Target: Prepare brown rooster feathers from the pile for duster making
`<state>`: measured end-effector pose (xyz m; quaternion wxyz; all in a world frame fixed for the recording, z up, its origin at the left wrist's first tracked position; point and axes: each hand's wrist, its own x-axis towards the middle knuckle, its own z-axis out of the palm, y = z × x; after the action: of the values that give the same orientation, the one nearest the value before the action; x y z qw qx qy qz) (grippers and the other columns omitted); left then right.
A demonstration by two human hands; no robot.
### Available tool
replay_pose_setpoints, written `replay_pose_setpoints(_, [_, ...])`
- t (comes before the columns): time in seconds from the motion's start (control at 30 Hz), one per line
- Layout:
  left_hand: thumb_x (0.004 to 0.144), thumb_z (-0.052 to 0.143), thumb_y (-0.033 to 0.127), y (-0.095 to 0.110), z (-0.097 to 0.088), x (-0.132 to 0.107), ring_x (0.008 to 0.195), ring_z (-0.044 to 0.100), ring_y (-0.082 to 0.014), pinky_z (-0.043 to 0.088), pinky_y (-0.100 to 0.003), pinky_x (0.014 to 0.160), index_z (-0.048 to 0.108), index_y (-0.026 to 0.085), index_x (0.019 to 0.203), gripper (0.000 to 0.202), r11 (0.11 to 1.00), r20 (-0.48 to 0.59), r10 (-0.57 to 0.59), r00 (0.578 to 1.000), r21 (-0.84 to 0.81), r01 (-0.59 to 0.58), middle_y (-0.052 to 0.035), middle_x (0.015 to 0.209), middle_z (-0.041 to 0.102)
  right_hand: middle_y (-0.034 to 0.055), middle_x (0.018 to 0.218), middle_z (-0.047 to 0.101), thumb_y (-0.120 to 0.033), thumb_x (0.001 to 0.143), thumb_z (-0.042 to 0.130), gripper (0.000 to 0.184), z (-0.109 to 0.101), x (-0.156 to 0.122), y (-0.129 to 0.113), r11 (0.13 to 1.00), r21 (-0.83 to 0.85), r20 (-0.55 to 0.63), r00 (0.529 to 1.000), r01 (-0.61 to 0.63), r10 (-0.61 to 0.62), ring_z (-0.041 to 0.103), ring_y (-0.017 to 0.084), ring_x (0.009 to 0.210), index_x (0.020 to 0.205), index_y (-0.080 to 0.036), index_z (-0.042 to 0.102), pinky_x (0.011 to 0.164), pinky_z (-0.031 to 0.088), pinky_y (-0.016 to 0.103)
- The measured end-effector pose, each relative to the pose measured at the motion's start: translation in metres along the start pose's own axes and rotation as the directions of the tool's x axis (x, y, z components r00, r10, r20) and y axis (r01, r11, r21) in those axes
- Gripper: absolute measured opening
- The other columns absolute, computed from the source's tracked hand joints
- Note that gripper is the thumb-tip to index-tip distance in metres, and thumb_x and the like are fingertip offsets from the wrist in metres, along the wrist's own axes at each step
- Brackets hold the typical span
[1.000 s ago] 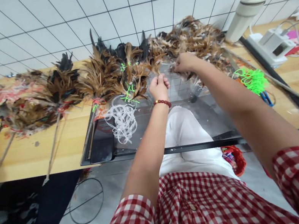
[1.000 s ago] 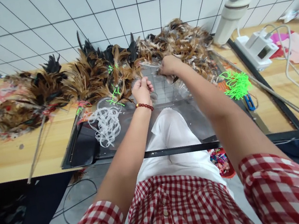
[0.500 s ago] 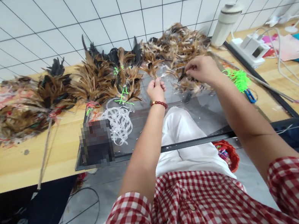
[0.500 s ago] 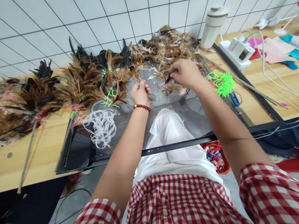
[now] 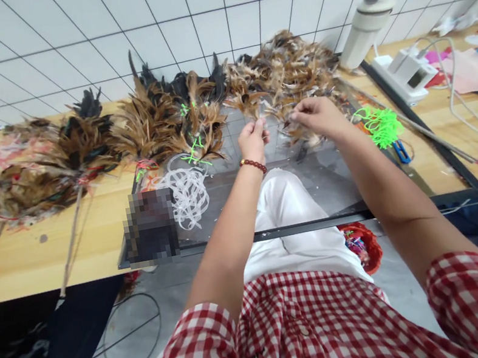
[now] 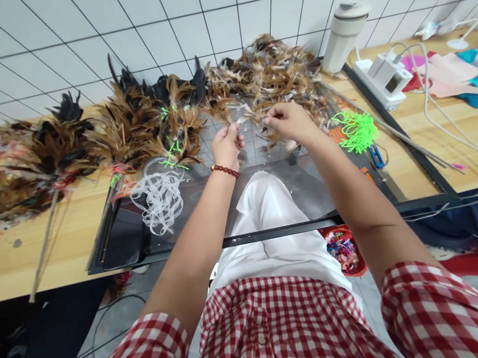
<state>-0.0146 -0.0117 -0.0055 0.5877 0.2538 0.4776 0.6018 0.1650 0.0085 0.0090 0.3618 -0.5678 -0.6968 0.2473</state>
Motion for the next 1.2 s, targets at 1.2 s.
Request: replay_pose_setpoints(1.2, [0.099,0.065,0.014,0.004,0.004,-0.019,0.064,0.064,-0.0043,0.053,-0.018,0.069,0.067,0.014,0.079,0.02,0.982,0.221,-0.188,0.957,0.01,0.191,-0.0005,0.075,0.072,-0.0006,0.071,0.062,-0.035,0.071,0.084,0.026,0.023,-0.009,-0.02,0.843,0.537,-0.072,0.993,-0.041,0.094,0.056,0.014,0.07,0.067,-0.022,0.062,0.071,0.049,0.03])
